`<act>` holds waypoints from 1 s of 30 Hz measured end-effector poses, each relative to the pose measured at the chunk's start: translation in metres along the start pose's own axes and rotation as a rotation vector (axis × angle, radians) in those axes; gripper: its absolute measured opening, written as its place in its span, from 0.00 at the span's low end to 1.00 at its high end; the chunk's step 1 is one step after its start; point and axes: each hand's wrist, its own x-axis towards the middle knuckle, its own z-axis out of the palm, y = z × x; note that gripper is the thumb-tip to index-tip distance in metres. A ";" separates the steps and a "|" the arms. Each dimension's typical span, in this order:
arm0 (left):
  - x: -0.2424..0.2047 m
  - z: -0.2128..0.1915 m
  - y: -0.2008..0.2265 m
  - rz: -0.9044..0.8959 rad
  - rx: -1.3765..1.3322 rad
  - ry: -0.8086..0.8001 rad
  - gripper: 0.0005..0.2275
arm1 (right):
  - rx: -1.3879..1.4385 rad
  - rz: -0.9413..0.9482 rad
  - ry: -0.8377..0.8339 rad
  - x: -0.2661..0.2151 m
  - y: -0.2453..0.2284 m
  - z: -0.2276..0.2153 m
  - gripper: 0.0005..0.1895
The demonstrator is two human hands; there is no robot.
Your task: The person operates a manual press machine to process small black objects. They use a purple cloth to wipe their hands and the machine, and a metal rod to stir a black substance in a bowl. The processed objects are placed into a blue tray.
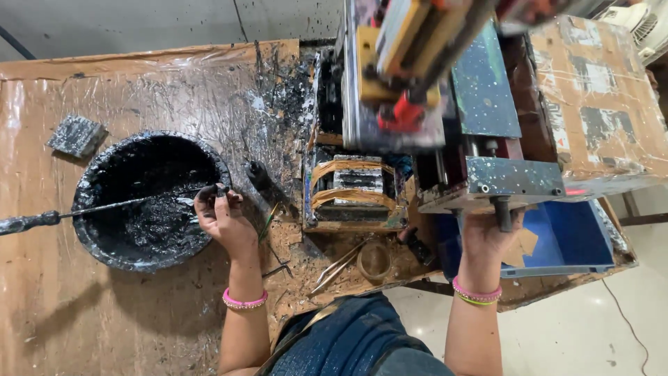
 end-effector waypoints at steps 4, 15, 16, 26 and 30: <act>-0.004 0.003 -0.001 -0.043 -0.027 0.042 0.09 | 0.040 0.017 0.028 -0.001 -0.002 -0.017 0.18; -0.003 0.003 -0.004 -0.034 -0.076 0.007 0.08 | -0.193 -0.150 -0.083 -0.004 0.017 0.027 0.15; -0.002 0.003 -0.003 -0.027 -0.068 0.018 0.08 | -0.198 -0.088 -0.186 -0.008 0.020 0.045 0.19; 0.014 0.007 0.001 0.035 -0.072 0.066 0.08 | 0.082 0.021 0.005 0.011 0.016 -0.003 0.23; 0.015 0.049 -0.004 -0.012 -0.016 0.027 0.09 | 0.015 -0.008 0.050 -0.004 0.038 0.010 0.25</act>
